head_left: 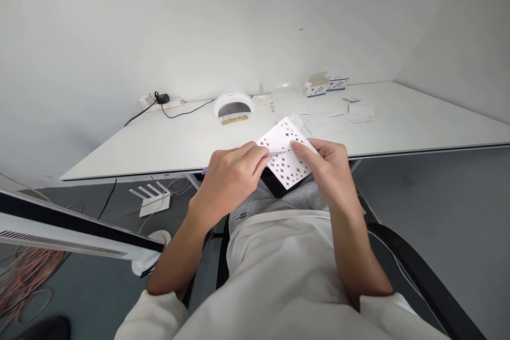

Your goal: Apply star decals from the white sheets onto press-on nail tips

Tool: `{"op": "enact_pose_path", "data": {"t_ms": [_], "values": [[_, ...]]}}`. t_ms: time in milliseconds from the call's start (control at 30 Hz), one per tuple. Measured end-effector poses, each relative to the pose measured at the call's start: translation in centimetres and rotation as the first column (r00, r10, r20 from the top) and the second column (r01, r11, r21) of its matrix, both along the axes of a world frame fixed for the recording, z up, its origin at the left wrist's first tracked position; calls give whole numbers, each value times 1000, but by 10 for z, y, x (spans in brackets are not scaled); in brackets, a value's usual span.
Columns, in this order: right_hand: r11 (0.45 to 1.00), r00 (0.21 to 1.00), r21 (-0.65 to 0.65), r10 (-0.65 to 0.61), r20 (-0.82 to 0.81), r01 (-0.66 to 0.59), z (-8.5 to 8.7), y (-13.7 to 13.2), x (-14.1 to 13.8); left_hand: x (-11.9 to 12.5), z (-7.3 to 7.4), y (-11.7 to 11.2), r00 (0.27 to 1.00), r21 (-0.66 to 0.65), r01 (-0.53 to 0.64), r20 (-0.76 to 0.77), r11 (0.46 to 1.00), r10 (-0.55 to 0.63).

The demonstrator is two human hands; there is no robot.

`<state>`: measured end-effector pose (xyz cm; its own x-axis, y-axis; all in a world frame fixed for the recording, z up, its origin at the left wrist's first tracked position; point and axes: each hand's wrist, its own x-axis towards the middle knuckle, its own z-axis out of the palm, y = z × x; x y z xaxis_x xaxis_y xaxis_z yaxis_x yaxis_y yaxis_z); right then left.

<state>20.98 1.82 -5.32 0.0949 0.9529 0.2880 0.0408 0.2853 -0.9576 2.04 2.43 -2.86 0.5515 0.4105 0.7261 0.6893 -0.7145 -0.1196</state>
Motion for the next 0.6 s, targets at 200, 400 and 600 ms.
{"op": "enact_pose_path", "data": {"t_ms": [200,400,600], "values": [[1000,1000,5,-7,12,7,1,-1,0,1,0,0,1000,12,3,-13,1000,-2],[1000,1000,-6,6,-11,-6,1,-1,0,1,-1,1,1000,-9,12,0,1000,-12],[997,998,-60,34,-56,-38,-1,1,0,1,-1,1,1000,-23,28,4,999,-28]]}}
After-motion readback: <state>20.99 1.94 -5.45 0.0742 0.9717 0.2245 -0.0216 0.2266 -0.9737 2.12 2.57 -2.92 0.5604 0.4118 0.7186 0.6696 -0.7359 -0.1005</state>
